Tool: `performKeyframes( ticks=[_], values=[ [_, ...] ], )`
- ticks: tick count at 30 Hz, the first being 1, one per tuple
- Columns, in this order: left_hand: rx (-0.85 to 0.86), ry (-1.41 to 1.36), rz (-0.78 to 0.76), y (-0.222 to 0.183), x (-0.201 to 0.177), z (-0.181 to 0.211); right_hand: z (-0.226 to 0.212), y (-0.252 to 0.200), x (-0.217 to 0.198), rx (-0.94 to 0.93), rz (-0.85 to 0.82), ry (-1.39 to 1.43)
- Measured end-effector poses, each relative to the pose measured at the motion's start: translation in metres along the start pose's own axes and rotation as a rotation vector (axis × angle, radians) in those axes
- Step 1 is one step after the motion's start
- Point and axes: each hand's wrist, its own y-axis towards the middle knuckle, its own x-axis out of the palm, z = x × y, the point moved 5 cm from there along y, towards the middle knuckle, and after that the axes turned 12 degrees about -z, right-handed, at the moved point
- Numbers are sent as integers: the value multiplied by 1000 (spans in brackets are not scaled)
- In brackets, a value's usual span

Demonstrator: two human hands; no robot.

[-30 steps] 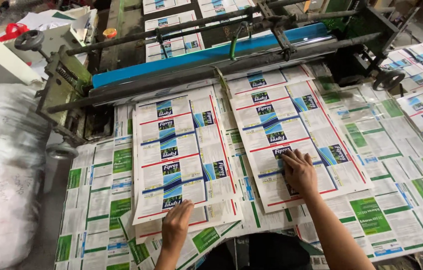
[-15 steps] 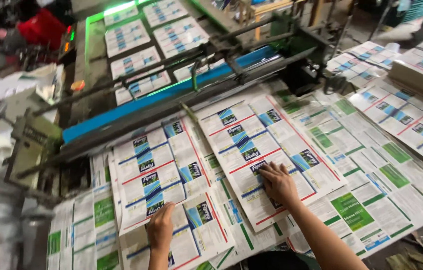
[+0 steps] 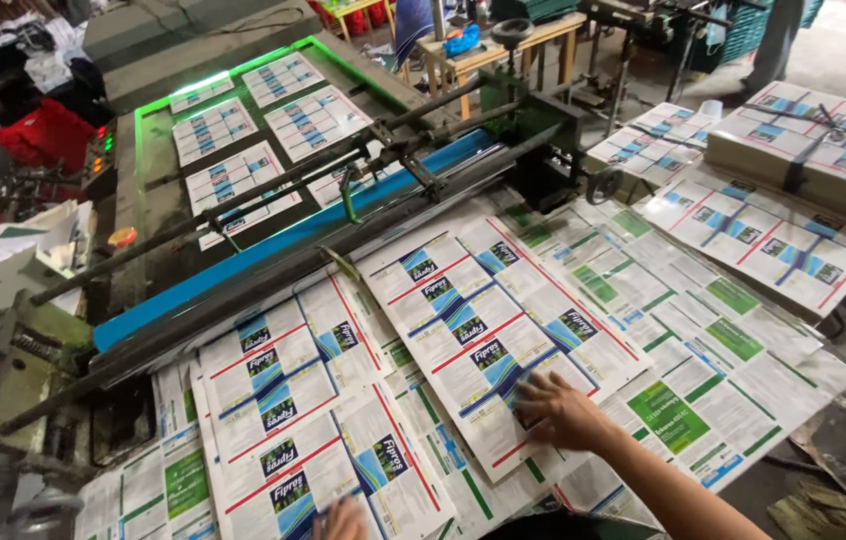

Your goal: Stacking and aligning printed sheets of labels from a machine output onto a table.

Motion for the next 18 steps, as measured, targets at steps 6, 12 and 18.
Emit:
performKeyframes(
  ticks=[6, 12, 18],
  values=[
    [61, 62, 49, -31, 62, -18, 2, -13, 6, -57, -77, 67],
    [135, 134, 124, -57, 49, -29, 4, -17, -1, -115, -125, 122],
    [99, 96, 201, -75, 39, 2, -11, -23, -31, -15, -245, 145]
  ],
)
